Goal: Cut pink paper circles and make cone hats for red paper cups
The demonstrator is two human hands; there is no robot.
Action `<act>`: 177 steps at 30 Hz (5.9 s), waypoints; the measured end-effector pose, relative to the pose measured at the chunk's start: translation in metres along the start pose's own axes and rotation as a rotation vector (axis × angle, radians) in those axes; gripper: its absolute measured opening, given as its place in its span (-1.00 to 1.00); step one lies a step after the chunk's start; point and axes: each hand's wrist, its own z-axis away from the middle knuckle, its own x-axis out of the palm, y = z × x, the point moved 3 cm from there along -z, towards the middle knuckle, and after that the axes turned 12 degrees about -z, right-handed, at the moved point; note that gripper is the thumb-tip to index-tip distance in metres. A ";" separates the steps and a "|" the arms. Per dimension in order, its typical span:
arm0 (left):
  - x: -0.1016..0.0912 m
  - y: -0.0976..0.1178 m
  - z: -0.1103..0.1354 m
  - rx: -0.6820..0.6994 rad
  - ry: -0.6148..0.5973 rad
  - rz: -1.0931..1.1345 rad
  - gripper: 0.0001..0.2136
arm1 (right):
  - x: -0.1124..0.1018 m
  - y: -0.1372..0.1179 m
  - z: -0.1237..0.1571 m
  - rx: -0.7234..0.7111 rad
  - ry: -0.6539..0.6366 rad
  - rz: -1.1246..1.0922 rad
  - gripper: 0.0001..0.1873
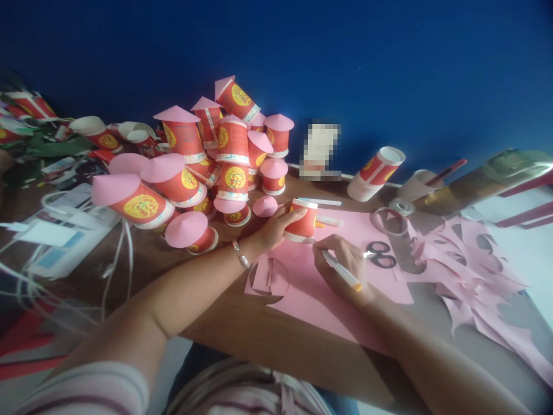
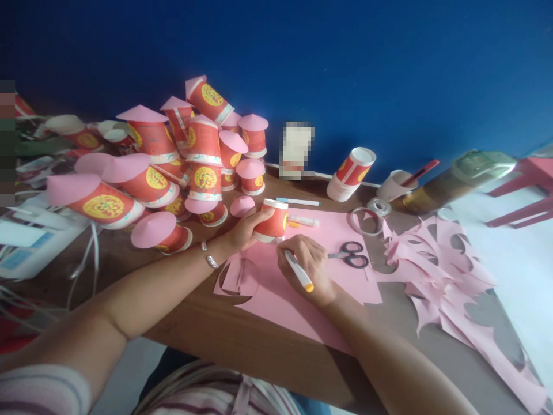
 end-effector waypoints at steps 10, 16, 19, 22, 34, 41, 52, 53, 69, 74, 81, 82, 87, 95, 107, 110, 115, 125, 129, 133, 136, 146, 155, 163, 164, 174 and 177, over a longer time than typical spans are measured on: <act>0.000 -0.001 0.000 -0.006 0.024 -0.017 -0.70 | 0.001 -0.002 -0.001 0.012 -0.018 -0.016 -0.81; 0.000 0.001 0.001 -0.010 0.023 -0.057 -0.71 | 0.002 -0.001 0.001 -0.008 -0.022 -0.039 -0.80; 0.001 0.004 0.002 0.012 0.019 -0.078 -0.72 | 0.002 -0.001 0.002 -0.001 -0.027 -0.045 -0.81; 0.002 0.005 0.002 0.008 0.013 -0.072 -0.73 | 0.001 -0.001 0.001 -0.001 -0.029 -0.054 -0.81; 0.002 0.004 0.002 0.005 0.016 -0.055 -0.71 | -0.001 -0.002 0.001 -0.040 -0.048 -0.085 -0.83; 0.002 0.003 0.001 0.016 0.019 -0.059 -0.72 | 0.001 -0.001 0.001 -0.039 -0.032 -0.061 -0.83; 0.002 0.004 0.003 0.013 0.025 -0.067 -0.72 | 0.000 -0.004 -0.001 -0.020 -0.066 -0.086 -0.83; 0.002 0.004 0.003 0.013 0.028 -0.071 -0.72 | 0.000 -0.005 -0.002 -0.017 -0.066 -0.091 -0.83; 0.002 0.002 0.000 -0.009 0.032 0.036 -0.71 | -0.005 -0.004 -0.002 0.029 -0.098 -0.202 -0.90; 0.003 0.006 0.002 0.009 0.049 0.071 -0.75 | -0.007 -0.004 -0.003 -0.041 -0.069 -0.257 -0.87; -0.003 -0.002 -0.002 -0.035 0.137 0.100 -0.61 | -0.003 -0.005 -0.002 -0.067 -0.127 -0.374 -0.83; -0.003 -0.003 -0.002 -0.032 0.135 0.103 -0.59 | -0.003 -0.005 -0.002 -0.062 -0.135 -0.382 -0.83; 0.004 0.003 -0.001 0.002 0.058 0.101 -0.57 | -0.002 -0.007 -0.002 -0.083 -0.175 -0.393 -0.85; 0.003 0.004 0.000 -0.001 0.000 -0.008 -0.70 | -0.002 -0.009 -0.003 -0.129 -0.181 -0.413 -0.85; 0.004 0.008 0.000 -0.026 0.007 0.037 -0.74 | -0.007 -0.001 0.000 -0.031 -0.060 -0.200 -0.86; 0.005 0.011 0.001 -0.021 0.006 0.026 -0.73 | -0.006 -0.001 0.001 -0.013 -0.069 -0.187 -0.89; 0.005 0.011 0.000 -0.024 0.017 -0.004 -0.72 | -0.006 -0.002 -0.001 0.005 -0.082 -0.139 -0.92; 0.006 0.013 0.002 -0.048 0.060 0.004 -0.73 | -0.004 0.000 0.001 0.036 -0.078 -0.103 -0.90; 0.007 0.013 0.002 -0.035 0.042 0.012 -0.72 | -0.003 0.001 0.001 0.034 -0.076 -0.094 -0.90; 0.005 0.011 0.002 -0.036 0.036 -0.016 -0.72 | -0.005 -0.002 -0.002 0.016 -0.092 -0.095 -0.89; 0.003 0.008 0.002 -0.014 0.008 -0.039 -0.69 | -0.006 -0.005 -0.004 0.019 -0.118 -0.113 -0.89; 0.002 0.006 0.001 0.007 0.002 -0.042 -0.70 | -0.008 -0.005 -0.004 0.002 -0.099 -0.143 -0.88; 0.000 0.001 -0.001 0.000 -0.020 -0.035 -0.66 | -0.005 -0.003 -0.003 -0.040 -0.087 -0.137 -0.86; 0.000 0.002 0.000 0.009 -0.021 -0.058 -0.69 | -0.003 -0.001 -0.001 -0.055 -0.099 -0.149 -0.88; -0.001 0.002 0.000 0.009 -0.025 -0.059 -0.69 | -0.003 -0.001 -0.001 -0.057 -0.099 -0.147 -0.88; -0.001 0.000 0.000 -0.004 -0.037 -0.043 -0.65 | -0.003 0.002 0.000 -0.030 -0.063 -0.108 -0.86; -0.001 0.001 0.000 0.003 -0.036 -0.042 -0.65 | -0.002 0.001 0.000 -0.017 -0.053 -0.080 -0.83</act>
